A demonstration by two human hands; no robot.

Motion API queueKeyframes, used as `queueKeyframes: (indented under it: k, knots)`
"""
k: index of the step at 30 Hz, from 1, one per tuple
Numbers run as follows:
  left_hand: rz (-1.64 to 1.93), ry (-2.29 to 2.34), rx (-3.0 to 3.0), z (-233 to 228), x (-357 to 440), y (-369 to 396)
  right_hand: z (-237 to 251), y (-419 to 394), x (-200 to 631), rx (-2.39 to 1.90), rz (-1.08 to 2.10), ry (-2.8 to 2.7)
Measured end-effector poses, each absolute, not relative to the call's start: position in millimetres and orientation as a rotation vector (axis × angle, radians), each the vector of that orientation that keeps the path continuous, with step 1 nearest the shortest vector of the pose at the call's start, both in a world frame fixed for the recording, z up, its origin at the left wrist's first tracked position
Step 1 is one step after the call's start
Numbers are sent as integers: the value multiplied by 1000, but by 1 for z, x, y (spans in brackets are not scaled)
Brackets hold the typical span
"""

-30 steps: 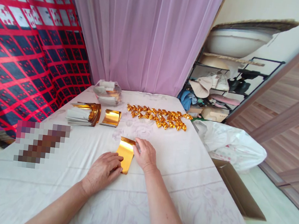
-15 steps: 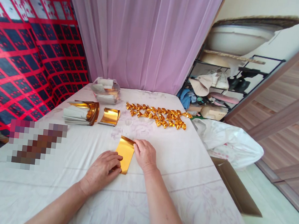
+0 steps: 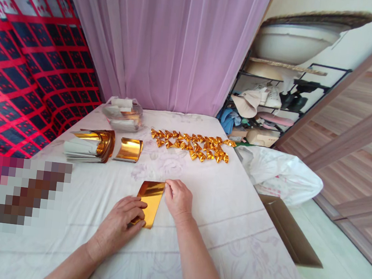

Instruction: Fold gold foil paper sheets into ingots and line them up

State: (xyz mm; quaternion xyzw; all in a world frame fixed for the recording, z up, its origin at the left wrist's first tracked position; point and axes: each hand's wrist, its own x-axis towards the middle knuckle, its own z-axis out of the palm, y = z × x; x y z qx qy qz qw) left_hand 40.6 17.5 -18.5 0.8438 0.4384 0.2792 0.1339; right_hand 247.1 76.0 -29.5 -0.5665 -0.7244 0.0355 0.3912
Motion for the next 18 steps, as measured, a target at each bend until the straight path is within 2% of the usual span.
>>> queueKeyframes:
  k: [4, 10, 14, 18]
  knots:
    - [819, 1296, 2464, -21, 40, 17, -31, 76, 248, -1442, 126, -1779]
    - [881, 1566, 2520, -30, 36, 16, -32, 77, 248, -1410, 254, -1618]
    - [786, 1535, 2530, -30, 35, 18, -34, 80, 249, -1394, 287, -1602]
    - [860, 1503, 2504, -30, 33, 20, -38, 84, 250, -1408, 258, -1582]
